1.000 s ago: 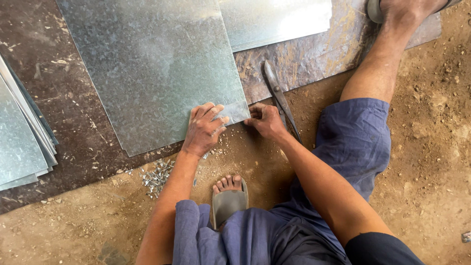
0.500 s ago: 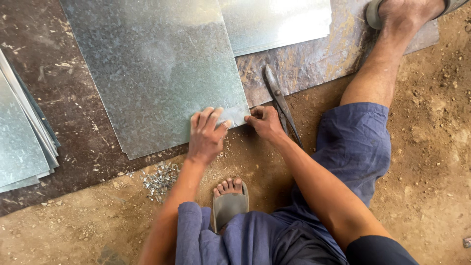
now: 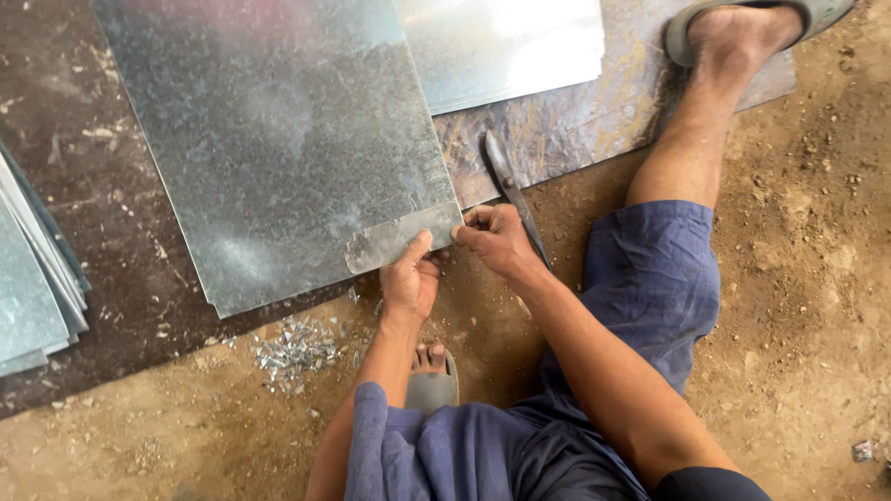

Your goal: The person sits on the ground and cuts galvanized sheet metal with hand snips, trimming strips from the edges of the sheets. They reposition each sheet, cut along its edge, and set trimmed pieces aside, with cut scraps accumulating on the ground.

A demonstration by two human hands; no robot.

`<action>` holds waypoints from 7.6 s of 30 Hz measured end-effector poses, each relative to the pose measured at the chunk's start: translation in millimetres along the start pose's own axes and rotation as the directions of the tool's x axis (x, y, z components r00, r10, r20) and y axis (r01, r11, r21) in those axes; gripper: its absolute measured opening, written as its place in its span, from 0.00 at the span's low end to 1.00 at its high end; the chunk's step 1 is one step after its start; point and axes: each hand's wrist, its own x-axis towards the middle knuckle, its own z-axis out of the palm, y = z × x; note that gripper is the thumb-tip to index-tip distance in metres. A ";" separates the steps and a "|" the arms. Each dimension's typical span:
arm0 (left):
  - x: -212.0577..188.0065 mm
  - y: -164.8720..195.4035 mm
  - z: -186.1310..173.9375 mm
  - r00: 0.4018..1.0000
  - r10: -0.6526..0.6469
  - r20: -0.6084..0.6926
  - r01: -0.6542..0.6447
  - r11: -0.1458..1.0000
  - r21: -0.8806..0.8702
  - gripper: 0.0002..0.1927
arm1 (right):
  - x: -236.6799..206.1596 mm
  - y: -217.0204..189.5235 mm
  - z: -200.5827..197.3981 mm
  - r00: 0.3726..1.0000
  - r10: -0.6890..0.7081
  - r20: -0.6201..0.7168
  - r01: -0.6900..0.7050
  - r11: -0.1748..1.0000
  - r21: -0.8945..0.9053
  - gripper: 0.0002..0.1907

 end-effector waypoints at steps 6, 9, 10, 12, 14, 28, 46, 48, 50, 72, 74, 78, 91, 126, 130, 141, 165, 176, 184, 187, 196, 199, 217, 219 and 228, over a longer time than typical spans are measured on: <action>0.5 -3.5 4.7 0.995 0.074 0.061 -0.074 0.997 0.007 0.13 | -41.4 24.9 -47.4 0.843 -0.426 -0.330 0.153 0.777 -0.611 0.23; 0.8 -4.3 5.4 0.998 0.050 0.041 -0.052 0.998 0.042 0.13 | -62.5 49.9 -60.9 0.856 -0.399 -0.329 -0.025 0.604 -0.797 0.23; 2.4 -4.3 6.7 0.998 0.042 0.036 -0.044 0.997 0.071 0.13 | -61.8 55.5 -62.8 0.874 -0.351 -0.335 -0.057 0.613 -0.788 0.22; 2.1 -3.5 8.2 0.998 0.038 0.054 -0.041 0.997 0.068 0.13 | -62.1 62.4 -67.5 0.922 -0.279 -0.268 -0.035 0.630 -0.776 0.18; 0.7 -2.4 9.6 0.998 0.020 0.052 -0.024 0.997 0.074 0.13 | -61.6 58.9 -69.0 0.969 -0.224 -0.106 0.072 0.663 -0.746 0.10; 8.2 -3.2 10.3 0.995 -0.044 0.090 0.042 0.999 0.028 0.15 | -116.2 49.2 -30.8 0.985 0.139 -0.106 -0.162 0.951 -0.262 0.25; 8.3 -6.3 18.8 0.994 -0.102 0.037 0.102 0.995 -0.007 0.10 | -161.2 93.9 -7.7 0.935 0.351 0.057 -0.345 0.933 -0.100 0.17; 7.2 -6.1 18.0 0.994 -0.096 0.042 0.096 0.995 0.002 0.09 | -160.4 89.8 -7.9 0.941 0.334 0.050 -0.325 0.935 -0.140 0.16; 7.3 -6.3 17.2 0.995 -0.090 0.050 0.091 0.996 -0.006 0.09 | -160.8 86.2 -8.5 0.948 0.317 0.039 -0.304 0.933 -0.195 0.15; -5.3 -5.8 27.4 0.998 0.024 0.055 -0.026 0.999 0.031 0.23 | -148.7 80.5 -0.8 0.956 0.270 0.116 -0.273 0.962 0.011 0.15; -3.8 -3.3 28.8 0.997 0.031 0.068 -0.033 0.999 0.024 0.29 | -144.5 78.6 0.4 0.947 0.317 0.046 -0.305 0.937 -0.168 0.21; -3.7 0.2 31.5 0.997 0.006 0.077 -0.007 1.000 0.004 0.33 | -140.3 74.3 -1.2 0.980 0.199 0.022 -0.173 0.895 -0.412 0.28; -1.3 -3.2 27.0 0.998 0.011 0.060 -0.011 1.000 0.000 0.33 | -137.5 79.3 -3.2 0.957 0.288 0.029 -0.239 0.841 -0.485 0.33; -1.6 250.3 -112.8 0.889 0.386 -0.244 -0.112 0.702 0.703 0.13 | -6.7 -4.8 37.6 0.549 0.617 0.563 0.291 0.490 -0.822 0.38; -4.8 255.0 -113.2 0.902 0.358 -0.243 -0.095 0.711 0.696 0.14 | 17.0 -10.4 70.2 0.508 0.686 0.520 0.278 0.440 -0.854 0.44; -2.5 257.0 -120.6 0.907 0.356 -0.225 -0.105 0.708 0.698 0.13 | 18.9 -18.7 87.7 0.506 0.699 0.505 0.304 0.404 -0.863 0.48; -5.6 258.5 -119.2 0.903 0.372 -0.216 -0.113 0.689 0.716 0.15 | 18.2 -36.5 100.8 0.524 0.688 0.502 0.497 0.231 -0.837 0.42; -8.3 257.7 -110.4 0.897 0.368 -0.245 -0.109 0.722 0.683 0.14 | -70.7 -37.6 135.8 0.543 0.666 0.512 0.494 0.239 -0.836 0.30; -6.2 249.7 -107.4 0.881 0.405 -0.244 -0.122 0.694 0.710 0.15 | -82.1 -5.4 19.7 0.604 0.615 0.506 -0.318 0.769 -0.555 0.31; -7.7 243.1 -102.9 0.884 0.402 -0.239 -0.117 0.686 0.719 0.11 | -92.6 16.8 -13.8 0.786 0.487 0.380 -0.440 0.873 -0.210 0.26; -39.4 184.7 -60.8 0.900 0.312 -0.305 -0.103 0.831 0.546 0.07 | -82.4 22.6 -37.9 0.987 0.100 -0.126 -0.131 0.955 -0.265 0.18; -49.0 117.5 -39.6 0.962 0.165 -0.220 -0.076 0.929 0.362 0.10 | -89.0 28.5 -18.4 0.991 0.132 -0.006 -0.129 0.981 0.142 0.17; -53.8 55.5 -13.7 0.971 0.193 -0.140 -0.149 0.949 0.277 0.10 | -63.2 55.0 35.5 0.875 0.385 0.294 -0.466 0.503 0.728 0.04; -55.2 57.1 -12.2 0.970 0.169 -0.172 -0.113 0.948 0.296 0.09 | -64.6 55.7 30.8 0.945 0.294 0.142 -0.318 0.736 0.597 0.05; -56.6 56.2 -11.2 0.982 0.158 -0.102 -0.137 0.973 0.186 0.10 | -70.3 51.6 36.2 0.923 0.376 0.087 -0.341 0.689 0.640 0.02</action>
